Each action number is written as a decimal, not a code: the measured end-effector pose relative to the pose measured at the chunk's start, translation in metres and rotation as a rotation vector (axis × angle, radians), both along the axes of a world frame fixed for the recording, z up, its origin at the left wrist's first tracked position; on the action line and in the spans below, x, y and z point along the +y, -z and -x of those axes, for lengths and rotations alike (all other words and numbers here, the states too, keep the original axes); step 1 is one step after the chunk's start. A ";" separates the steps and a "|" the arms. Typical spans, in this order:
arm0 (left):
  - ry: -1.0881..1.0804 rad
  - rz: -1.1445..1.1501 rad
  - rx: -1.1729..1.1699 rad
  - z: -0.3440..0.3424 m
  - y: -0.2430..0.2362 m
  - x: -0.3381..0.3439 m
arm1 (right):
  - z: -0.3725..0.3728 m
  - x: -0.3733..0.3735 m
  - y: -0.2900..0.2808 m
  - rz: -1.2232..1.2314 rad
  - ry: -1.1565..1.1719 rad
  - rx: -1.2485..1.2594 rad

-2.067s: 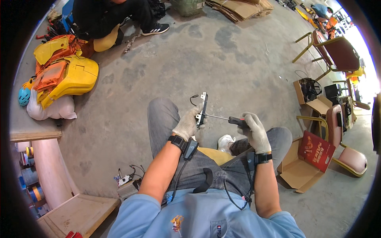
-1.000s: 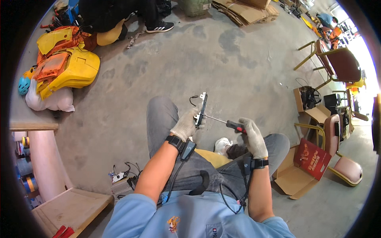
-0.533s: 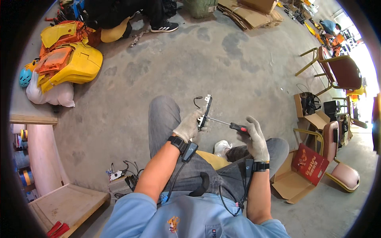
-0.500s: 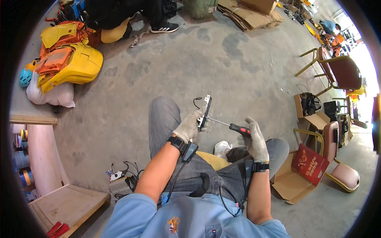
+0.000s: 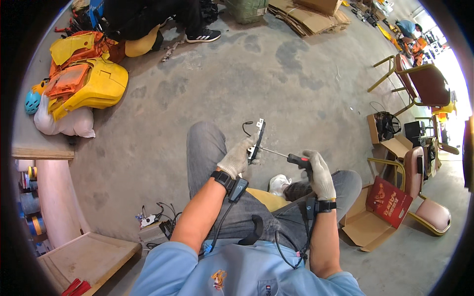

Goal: The recorder uses a screwdriver to disassemble or adjust a small mechanical component, likely a brake pad or bracket, in a workshop environment.

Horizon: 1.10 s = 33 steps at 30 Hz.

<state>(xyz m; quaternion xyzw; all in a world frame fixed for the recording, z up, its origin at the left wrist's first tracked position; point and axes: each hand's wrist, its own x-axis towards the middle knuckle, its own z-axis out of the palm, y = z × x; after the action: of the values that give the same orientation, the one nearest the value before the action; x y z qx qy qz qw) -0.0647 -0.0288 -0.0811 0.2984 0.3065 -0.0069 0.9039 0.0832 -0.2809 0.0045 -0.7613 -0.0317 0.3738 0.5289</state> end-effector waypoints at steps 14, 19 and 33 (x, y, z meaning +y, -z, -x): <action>0.025 -0.011 0.035 -0.001 0.000 0.001 | -0.008 -0.007 -0.003 -0.042 -0.006 0.199; 0.026 0.012 0.000 -0.001 0.003 0.002 | 0.001 -0.001 0.005 -0.264 0.151 0.118; 0.034 -0.033 0.019 -0.003 0.003 0.001 | 0.007 0.003 0.003 -0.275 0.180 0.011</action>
<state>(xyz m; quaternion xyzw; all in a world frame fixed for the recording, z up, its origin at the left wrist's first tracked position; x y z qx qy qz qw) -0.0618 -0.0275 -0.0840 0.3185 0.3102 -0.0202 0.8955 0.0765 -0.2783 0.0011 -0.6793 -0.0111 0.3212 0.6597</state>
